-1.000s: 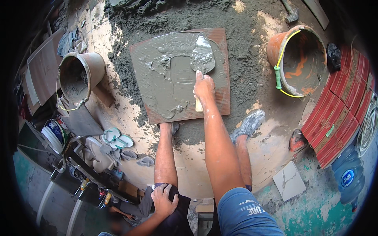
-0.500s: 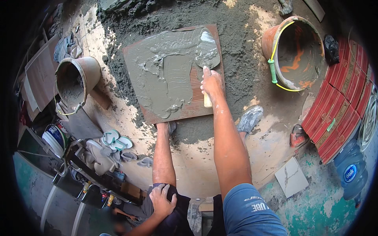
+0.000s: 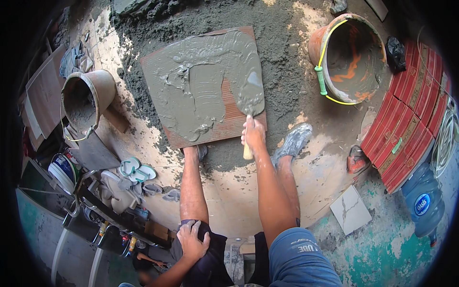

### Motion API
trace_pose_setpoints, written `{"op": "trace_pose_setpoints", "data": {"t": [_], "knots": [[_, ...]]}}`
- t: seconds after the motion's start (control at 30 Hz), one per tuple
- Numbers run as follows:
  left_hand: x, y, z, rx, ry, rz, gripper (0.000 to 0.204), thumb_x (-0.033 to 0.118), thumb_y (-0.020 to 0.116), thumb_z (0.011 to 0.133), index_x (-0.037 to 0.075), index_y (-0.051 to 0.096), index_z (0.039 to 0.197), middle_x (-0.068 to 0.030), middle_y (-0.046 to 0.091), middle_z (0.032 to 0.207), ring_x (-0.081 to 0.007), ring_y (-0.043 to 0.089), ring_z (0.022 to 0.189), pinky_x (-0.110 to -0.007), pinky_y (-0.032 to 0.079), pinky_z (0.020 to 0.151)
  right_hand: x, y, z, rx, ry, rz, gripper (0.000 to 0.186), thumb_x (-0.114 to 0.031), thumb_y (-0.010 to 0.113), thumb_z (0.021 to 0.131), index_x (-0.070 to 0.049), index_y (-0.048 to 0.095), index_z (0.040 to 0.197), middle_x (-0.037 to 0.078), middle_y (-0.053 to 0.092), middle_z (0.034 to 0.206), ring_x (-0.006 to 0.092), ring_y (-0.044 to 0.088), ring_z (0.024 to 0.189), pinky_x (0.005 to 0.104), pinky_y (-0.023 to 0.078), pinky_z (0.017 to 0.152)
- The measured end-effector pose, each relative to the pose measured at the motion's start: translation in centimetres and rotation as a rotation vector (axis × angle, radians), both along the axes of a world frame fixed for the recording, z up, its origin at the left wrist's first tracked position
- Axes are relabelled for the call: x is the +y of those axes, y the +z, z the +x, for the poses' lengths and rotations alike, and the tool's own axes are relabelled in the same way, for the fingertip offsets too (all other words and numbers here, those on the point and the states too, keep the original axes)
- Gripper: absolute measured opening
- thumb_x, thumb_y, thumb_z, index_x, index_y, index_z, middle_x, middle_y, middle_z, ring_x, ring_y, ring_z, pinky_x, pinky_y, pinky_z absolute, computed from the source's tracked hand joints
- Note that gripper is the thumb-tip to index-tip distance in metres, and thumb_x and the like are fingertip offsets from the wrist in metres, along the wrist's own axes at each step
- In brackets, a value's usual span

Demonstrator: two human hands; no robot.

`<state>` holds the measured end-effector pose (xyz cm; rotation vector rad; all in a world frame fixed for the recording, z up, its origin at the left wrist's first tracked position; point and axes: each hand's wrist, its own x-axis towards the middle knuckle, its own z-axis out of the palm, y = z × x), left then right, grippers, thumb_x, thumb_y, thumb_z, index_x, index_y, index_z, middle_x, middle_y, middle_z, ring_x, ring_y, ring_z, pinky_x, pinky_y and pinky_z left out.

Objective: Spread mortar on a floor tile and carefully place it into position on the floor.

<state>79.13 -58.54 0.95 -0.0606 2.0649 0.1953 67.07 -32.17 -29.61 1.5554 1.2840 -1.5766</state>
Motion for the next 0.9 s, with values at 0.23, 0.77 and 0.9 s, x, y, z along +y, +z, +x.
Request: {"op": "trace_pose_setpoints", "data": {"t": [0.23,0.77,0.9], "knots": [[-0.2,0.2,-0.4,-0.042,0.002,-0.015,0.056,0.029,0.073,0.075,0.007,0.060,0.125,-0.0162,0.053,0.126,-0.0360,0.046,0.119,-0.051,0.033,0.101,-2.5,1.3,10.5,-0.071,0.011,0.008,0.046,-0.046,0.046,0.102,-0.003,0.056,0.091,0.005,0.053,0.062,0.0150,0.053,0.045,0.0312,0.046,0.041],[-0.3,0.0,-0.2,0.018,-0.006,-0.009,0.055,0.030,0.073,0.075,0.008,0.061,0.123,-0.0161,0.055,0.124,-0.0352,0.048,0.117,-0.050,0.033,0.100,-4.4,7.5,19.1,-0.172,-0.002,0.184,0.028,-0.028,0.057,0.099,-0.003,0.056,0.086,0.007,0.057,0.063,0.0188,0.056,0.049,0.0326,0.046,0.046],[0.3,-0.2,-0.3,-0.012,0.022,-0.003,0.053,0.035,0.070,0.078,0.007,0.063,0.122,-0.0164,0.053,0.127,-0.0359,0.045,0.121,-0.053,0.032,0.100,-3.5,8.7,20.9,-0.058,0.387,0.498,0.032,-0.029,0.062,0.096,0.000,0.056,0.085,0.019,0.061,0.068,0.0373,0.062,0.061,0.0449,0.049,0.059]]}}
